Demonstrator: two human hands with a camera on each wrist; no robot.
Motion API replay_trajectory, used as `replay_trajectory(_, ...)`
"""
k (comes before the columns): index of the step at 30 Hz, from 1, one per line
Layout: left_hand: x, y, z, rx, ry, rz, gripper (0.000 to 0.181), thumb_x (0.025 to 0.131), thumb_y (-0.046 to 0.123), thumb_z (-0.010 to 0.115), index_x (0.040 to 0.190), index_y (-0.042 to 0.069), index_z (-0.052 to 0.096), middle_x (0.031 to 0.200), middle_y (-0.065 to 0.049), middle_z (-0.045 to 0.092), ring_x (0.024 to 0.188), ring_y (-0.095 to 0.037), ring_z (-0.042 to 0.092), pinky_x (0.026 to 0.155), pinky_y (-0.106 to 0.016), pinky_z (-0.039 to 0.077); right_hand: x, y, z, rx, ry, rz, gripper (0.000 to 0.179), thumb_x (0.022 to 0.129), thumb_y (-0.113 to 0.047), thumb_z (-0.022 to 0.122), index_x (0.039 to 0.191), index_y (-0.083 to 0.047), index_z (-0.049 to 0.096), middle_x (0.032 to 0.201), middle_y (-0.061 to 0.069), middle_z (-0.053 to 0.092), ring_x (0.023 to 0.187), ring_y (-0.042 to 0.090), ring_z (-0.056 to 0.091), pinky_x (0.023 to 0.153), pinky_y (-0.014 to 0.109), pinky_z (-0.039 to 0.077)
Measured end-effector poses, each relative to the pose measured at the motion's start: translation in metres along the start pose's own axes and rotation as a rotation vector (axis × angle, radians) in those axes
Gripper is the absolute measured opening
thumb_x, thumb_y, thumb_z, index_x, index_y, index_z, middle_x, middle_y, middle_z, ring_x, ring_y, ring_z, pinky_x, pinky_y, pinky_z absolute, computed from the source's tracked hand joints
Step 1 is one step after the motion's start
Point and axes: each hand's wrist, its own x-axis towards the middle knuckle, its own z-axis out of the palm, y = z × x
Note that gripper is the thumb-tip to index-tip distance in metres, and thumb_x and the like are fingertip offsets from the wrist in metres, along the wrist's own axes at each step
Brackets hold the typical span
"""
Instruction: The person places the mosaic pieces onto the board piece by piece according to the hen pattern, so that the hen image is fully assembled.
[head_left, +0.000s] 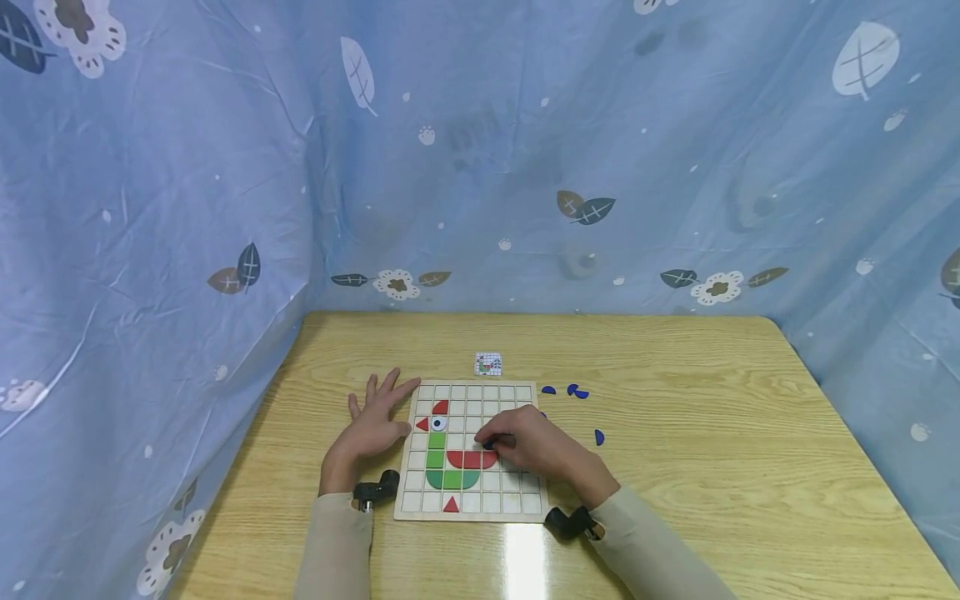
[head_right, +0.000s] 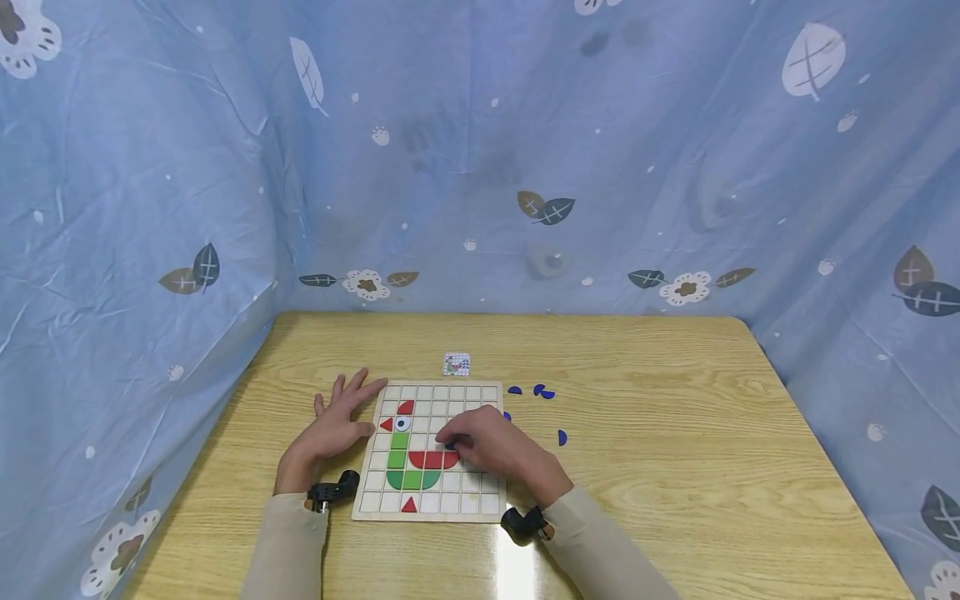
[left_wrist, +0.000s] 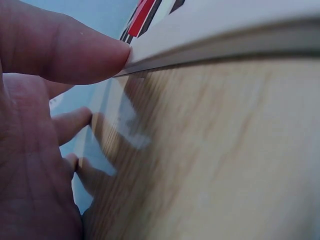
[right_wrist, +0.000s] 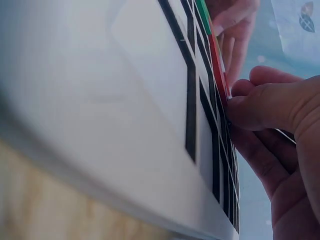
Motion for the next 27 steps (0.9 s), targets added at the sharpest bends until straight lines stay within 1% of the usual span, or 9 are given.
replay_trajectory(4, 0.000, 0.000, 0.000, -0.004, 0.001, 0.001, 0.085, 0.088, 0.006, 0.066, 0.169, 0.017, 0.044, 0.184, -0.021, 0.008, 0.168, -0.051, -0.017, 0.121, -0.079, -0.025, -0.003, 0.000, -0.001, 0.016, 0.034, -0.012, 0.029, 0.098, 0.002, 0.076, 0.120, -0.014, 0.084, 0.117, -0.005, 0.083, 0.105, 0.007, 0.075, 0.096, 0.029, 0.063)
replay_trajectory(7, 0.000, 0.000, 0.000, -0.007, 0.001, 0.005, 0.085, 0.088, 0.006, 0.066, 0.169, 0.018, 0.044, 0.184, -0.021, 0.008, 0.168, -0.050, -0.018, 0.121, -0.078, -0.026, -0.008, -0.002, -0.005, 0.008, 0.074, -0.019, 0.028, 0.097, 0.000, 0.078, 0.121, -0.012, 0.084, 0.117, -0.003, 0.084, 0.105, 0.009, 0.076, 0.096, 0.032, 0.064)
replay_trajectory(10, -0.001, 0.001, 0.000, -0.004, -0.003, 0.009, 0.085, 0.088, 0.007, 0.065, 0.170, 0.018, 0.043, 0.185, -0.020, 0.007, 0.168, -0.050, -0.018, 0.121, -0.078, -0.025, -0.018, -0.003, -0.012, 0.026, 0.125, 0.022, 0.026, 0.097, -0.002, 0.078, 0.121, -0.012, 0.084, 0.116, -0.003, 0.084, 0.106, 0.011, 0.077, 0.097, 0.037, 0.064)
replay_trajectory(13, 0.000, 0.001, 0.000, -0.003, -0.009, 0.011, 0.085, 0.088, 0.007, 0.065, 0.170, 0.018, 0.043, 0.185, -0.021, 0.006, 0.168, -0.050, -0.018, 0.121, -0.078, -0.026, -0.033, 0.000, -0.019, 0.056, 0.194, 0.064, 0.026, 0.096, -0.003, 0.080, 0.120, -0.011, 0.084, 0.115, -0.001, 0.084, 0.107, 0.016, 0.079, 0.098, 0.043, 0.064)
replay_trajectory(16, 0.000, 0.002, -0.001, -0.003, -0.016, 0.011, 0.085, 0.088, 0.007, 0.065, 0.170, 0.018, 0.043, 0.185, -0.021, 0.005, 0.167, -0.050, -0.019, 0.121, -0.078, -0.026, -0.050, 0.008, -0.027, 0.075, 0.262, 0.094, 0.027, 0.095, -0.003, 0.081, 0.120, -0.011, 0.084, 0.115, -0.002, 0.084, 0.105, 0.018, 0.080, 0.097, 0.044, 0.065)
replay_trajectory(20, -0.001, 0.002, -0.001, -0.005, -0.014, 0.011, 0.085, 0.089, 0.007, 0.065, 0.170, 0.018, 0.043, 0.185, -0.020, 0.005, 0.167, -0.050, -0.019, 0.121, -0.078, -0.027, -0.076, 0.020, -0.038, 0.059, 0.347, 0.133, 0.028, 0.093, -0.004, 0.083, 0.120, -0.013, 0.085, 0.118, -0.006, 0.084, 0.112, 0.017, 0.080, 0.097, 0.041, 0.065)
replay_trajectory(22, -0.001, 0.001, -0.001, -0.002, -0.011, 0.009, 0.085, 0.089, 0.006, 0.065, 0.170, 0.018, 0.043, 0.185, -0.020, 0.005, 0.167, -0.050, -0.019, 0.121, -0.078, -0.026, -0.089, 0.024, -0.043, 0.049, 0.385, 0.151, 0.028, 0.092, -0.003, 0.084, 0.119, -0.012, 0.085, 0.118, -0.006, 0.084, 0.114, 0.018, 0.079, 0.097, 0.039, 0.065)
replay_trajectory(25, -0.001, 0.001, -0.002, -0.003, -0.011, 0.009, 0.086, 0.088, 0.006, 0.065, 0.170, 0.018, 0.042, 0.185, -0.021, 0.005, 0.167, -0.050, -0.019, 0.121, -0.078, -0.027, -0.106, 0.033, -0.050, 0.047, 0.424, 0.193, 0.030, 0.091, 0.002, 0.084, 0.118, -0.010, 0.085, 0.117, -0.004, 0.084, 0.113, 0.017, 0.079, 0.096, 0.034, 0.065)
replay_trajectory(27, -0.002, 0.001, -0.002, -0.008, -0.013, 0.008, 0.086, 0.088, 0.006, 0.065, 0.170, 0.017, 0.042, 0.185, -0.021, 0.005, 0.167, -0.050, -0.020, 0.120, -0.078, -0.027, -0.115, 0.038, -0.054, 0.067, 0.435, 0.234, 0.031, 0.090, 0.005, 0.083, 0.118, -0.009, 0.084, 0.116, -0.002, 0.084, 0.112, 0.014, 0.079, 0.098, 0.032, 0.064)
